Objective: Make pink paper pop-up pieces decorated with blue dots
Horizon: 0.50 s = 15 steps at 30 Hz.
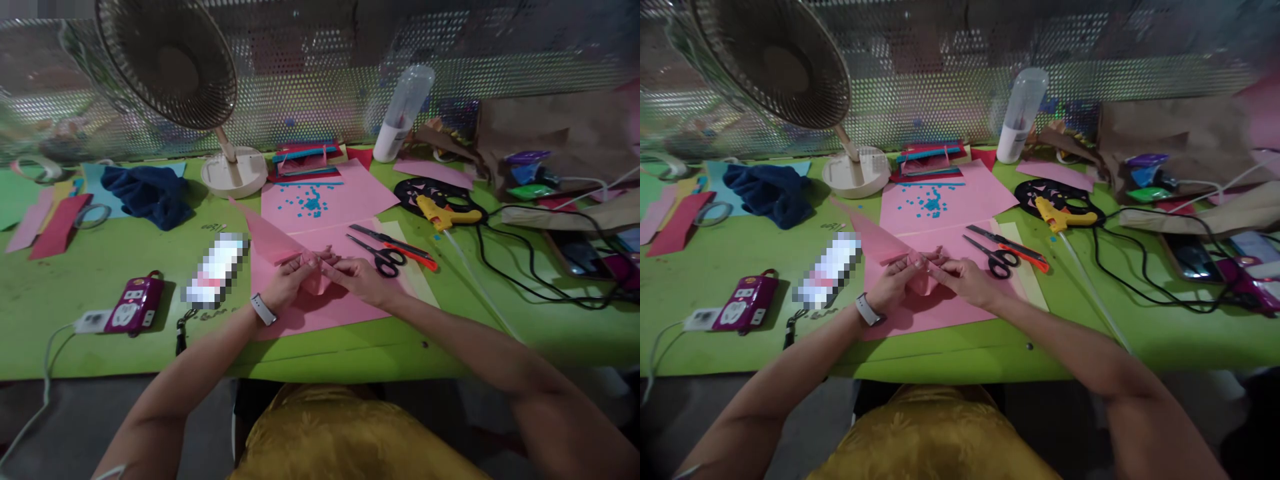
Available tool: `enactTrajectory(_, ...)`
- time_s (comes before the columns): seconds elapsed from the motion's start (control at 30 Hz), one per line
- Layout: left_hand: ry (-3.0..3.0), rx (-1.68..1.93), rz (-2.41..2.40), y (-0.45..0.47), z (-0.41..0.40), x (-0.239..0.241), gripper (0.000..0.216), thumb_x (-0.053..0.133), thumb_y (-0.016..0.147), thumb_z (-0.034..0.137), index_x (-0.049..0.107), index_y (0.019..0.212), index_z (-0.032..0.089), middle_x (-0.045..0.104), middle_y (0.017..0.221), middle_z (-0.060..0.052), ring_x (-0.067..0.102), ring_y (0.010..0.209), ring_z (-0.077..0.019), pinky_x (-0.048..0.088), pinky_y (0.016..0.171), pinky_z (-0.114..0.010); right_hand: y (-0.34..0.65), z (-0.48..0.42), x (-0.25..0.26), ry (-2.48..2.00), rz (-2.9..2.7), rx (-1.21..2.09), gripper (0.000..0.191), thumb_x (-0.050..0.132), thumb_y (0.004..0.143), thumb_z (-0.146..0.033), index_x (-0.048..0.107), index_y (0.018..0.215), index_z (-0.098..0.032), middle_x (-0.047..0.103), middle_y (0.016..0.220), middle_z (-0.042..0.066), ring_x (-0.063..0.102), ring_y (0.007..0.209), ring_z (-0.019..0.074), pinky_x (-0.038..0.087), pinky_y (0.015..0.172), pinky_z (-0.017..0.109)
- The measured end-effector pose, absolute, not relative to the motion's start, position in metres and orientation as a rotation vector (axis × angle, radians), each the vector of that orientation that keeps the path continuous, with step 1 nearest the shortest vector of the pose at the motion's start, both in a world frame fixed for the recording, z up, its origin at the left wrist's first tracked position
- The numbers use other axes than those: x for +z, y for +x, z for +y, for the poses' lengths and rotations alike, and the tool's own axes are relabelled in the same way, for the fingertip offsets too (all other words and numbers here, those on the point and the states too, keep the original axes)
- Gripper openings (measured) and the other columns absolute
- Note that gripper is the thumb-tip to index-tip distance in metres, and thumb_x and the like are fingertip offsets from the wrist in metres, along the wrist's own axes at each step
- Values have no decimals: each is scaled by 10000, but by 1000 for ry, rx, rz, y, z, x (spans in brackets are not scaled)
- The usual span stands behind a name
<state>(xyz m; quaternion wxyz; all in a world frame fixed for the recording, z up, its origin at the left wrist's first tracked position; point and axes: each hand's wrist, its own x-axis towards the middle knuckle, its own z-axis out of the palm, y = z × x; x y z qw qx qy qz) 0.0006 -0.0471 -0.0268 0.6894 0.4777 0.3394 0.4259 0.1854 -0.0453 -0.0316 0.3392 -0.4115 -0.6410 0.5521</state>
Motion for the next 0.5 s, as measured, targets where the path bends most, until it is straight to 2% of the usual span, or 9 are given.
enactTrajectory(0.2, 998, 933, 758, -1, -45, -29, 371, 702, 831, 469, 743, 1095, 210, 651, 1324, -96, 521, 1326, -284, 384, 1134, -444, 188, -41, -28, -1076, -1527, 1613, 399, 733, 707, -615, 754, 703, -217, 717, 743, 5, 599, 700, 147, 458, 654, 292)
enactTrajectory(0.4, 965, 984, 792, -1, -43, -27, 376, 725, 804, 466, 742, 1080, 211, 665, 1303, -88, 545, 1298, -273, 397, 1126, -437, 190, -42, -25, -1054, -1559, 1507, 360, 718, 762, -560, 752, 707, -206, 720, 751, 28, 620, 731, 156, 474, 705, 301)
enactTrajectory(0.5, 948, 1004, 743, 0, -42, -26, 367, 718, 819, 444, 738, 1091, 199, 664, 1304, -96, 549, 1295, -288, 377, 1139, -463, 189, -44, -26, -1057, -1542, 1508, 371, 701, 782, -558, 751, 750, -192, 691, 763, 22, 583, 722, 139, 444, 671, 279)
